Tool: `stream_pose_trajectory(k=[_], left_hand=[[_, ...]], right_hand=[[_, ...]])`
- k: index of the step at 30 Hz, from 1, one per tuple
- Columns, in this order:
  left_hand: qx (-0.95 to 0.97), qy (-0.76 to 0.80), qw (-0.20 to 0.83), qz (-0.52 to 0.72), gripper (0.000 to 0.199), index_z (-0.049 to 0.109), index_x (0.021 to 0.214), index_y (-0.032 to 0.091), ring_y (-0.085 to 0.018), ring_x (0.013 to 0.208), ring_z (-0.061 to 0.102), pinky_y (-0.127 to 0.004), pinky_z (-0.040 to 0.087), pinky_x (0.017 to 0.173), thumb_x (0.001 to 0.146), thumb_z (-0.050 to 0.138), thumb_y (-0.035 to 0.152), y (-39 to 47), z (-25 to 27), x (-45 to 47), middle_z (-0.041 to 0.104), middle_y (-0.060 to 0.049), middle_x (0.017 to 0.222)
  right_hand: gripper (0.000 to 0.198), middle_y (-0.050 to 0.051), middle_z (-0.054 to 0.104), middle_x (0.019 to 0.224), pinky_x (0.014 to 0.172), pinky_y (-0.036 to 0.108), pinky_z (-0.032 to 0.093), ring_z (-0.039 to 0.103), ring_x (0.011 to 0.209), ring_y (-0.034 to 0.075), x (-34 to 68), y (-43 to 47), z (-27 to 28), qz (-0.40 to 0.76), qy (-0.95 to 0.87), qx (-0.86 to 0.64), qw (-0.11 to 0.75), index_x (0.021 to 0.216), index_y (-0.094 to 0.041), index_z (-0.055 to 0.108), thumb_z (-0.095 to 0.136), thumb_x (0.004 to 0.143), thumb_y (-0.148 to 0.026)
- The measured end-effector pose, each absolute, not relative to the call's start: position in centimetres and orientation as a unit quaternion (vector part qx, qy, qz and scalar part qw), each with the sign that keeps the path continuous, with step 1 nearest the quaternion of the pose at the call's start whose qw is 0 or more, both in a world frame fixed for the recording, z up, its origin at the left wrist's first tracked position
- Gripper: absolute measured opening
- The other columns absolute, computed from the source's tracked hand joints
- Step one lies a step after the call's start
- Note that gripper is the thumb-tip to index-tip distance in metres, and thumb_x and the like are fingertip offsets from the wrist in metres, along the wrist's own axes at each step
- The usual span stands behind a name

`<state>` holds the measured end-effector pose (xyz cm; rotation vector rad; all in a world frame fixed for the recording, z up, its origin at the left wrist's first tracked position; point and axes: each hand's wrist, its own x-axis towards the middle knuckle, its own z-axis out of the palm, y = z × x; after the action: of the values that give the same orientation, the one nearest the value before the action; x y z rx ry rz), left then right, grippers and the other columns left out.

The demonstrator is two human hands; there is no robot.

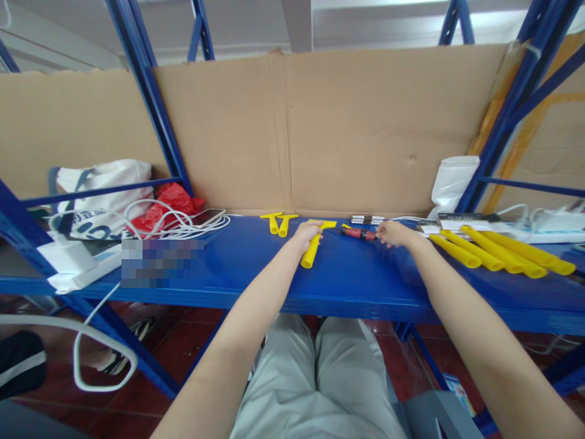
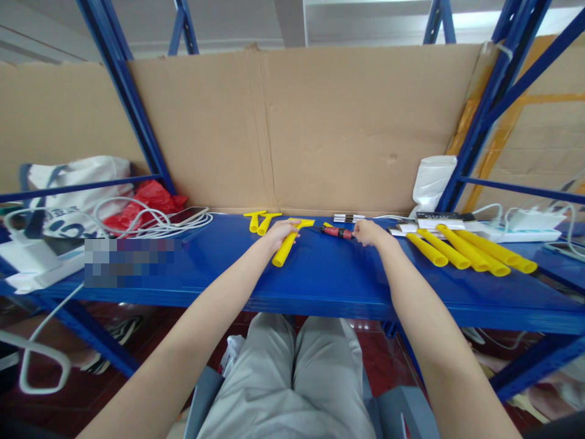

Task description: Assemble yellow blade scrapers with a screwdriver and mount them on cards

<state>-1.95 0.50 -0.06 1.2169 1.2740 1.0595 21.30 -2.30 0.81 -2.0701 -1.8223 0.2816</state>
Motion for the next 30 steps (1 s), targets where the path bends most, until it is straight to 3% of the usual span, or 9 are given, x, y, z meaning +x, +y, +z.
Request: stream_pose_trajectory(k=[10, 13, 18, 22, 26, 30], left_hand=[[0.514, 0.538, 0.511, 0.431, 0.038, 0.062, 0.109, 0.012, -0.008, 0.048, 0.053, -0.021, 0.043, 0.050, 0.077, 0.050, -0.003, 0.6, -0.1, -1.9, 0.062, -0.002, 0.072], [0.521, 0.543, 0.506, 0.421, 0.038, 0.062, 0.112, 0.012, -0.009, 0.049, 0.053, -0.021, 0.044, 0.050, 0.078, 0.050, -0.001, 0.6, -0.1, -2.0, 0.062, -0.003, 0.072], [0.524, 0.548, 0.498, 0.420, 0.039, 0.063, 0.113, 0.012, -0.009, 0.052, 0.055, -0.022, 0.045, 0.053, 0.078, 0.051, -0.001, 0.6, -0.1, -1.9, 0.065, -0.005, 0.078], [0.524, 0.547, 0.499, 0.422, 0.039, 0.064, 0.111, 0.012, -0.010, 0.054, 0.057, -0.022, 0.045, 0.053, 0.077, 0.052, -0.001, 0.7, -0.2, -2.0, 0.066, -0.006, 0.080], [0.524, 0.546, 0.500, 0.421, 0.040, 0.063, 0.113, 0.011, -0.010, 0.053, 0.057, -0.022, 0.046, 0.053, 0.077, 0.051, -0.001, 0.7, -0.2, -2.0, 0.066, -0.007, 0.083], [0.526, 0.544, 0.504, 0.417, 0.040, 0.062, 0.114, 0.011, -0.009, 0.053, 0.056, -0.022, 0.045, 0.052, 0.077, 0.051, -0.001, 0.5, -0.1, -2.0, 0.066, -0.008, 0.084]], right_hand=[[0.020, -0.001, 0.058, 0.050, 0.034, 0.015, 0.036, 0.051, 0.038, 0.007, 21.1, -2.9, 1.5, 0.179, -0.659, -0.687, 0.250, 0.059, -0.015, 0.054, 0.056, 0.079, -0.011], [0.017, 0.002, 0.062, 0.057, 0.040, 0.017, 0.039, 0.055, 0.044, 0.009, 21.4, -2.7, 1.5, 0.132, -0.671, -0.698, 0.210, 0.065, -0.014, 0.059, 0.053, 0.081, -0.014], [0.018, 0.013, 0.071, 0.087, 0.070, 0.023, 0.047, 0.067, 0.084, 0.020, 22.5, -1.8, 1.2, -0.032, -0.696, -0.711, 0.091, 0.082, -0.011, 0.069, 0.051, 0.082, -0.015], [0.030, 0.016, 0.066, 0.112, 0.084, 0.029, 0.046, 0.061, 0.106, 0.025, 23.7, -0.8, 0.2, -0.067, -0.680, -0.729, 0.037, 0.106, -0.013, 0.067, 0.050, 0.083, -0.020], [0.049, 0.015, 0.051, 0.134, 0.094, 0.041, 0.043, 0.047, 0.123, 0.030, 24.4, 0.4, -1.4, -0.062, -0.657, -0.751, 0.016, 0.130, -0.017, 0.052, 0.049, 0.084, -0.031], [0.049, 0.013, 0.041, 0.143, 0.098, 0.053, 0.038, 0.039, 0.130, 0.033, 25.1, 1.5, -2.9, -0.038, -0.654, -0.755, 0.034, 0.135, -0.022, 0.048, 0.041, 0.088, -0.033]])
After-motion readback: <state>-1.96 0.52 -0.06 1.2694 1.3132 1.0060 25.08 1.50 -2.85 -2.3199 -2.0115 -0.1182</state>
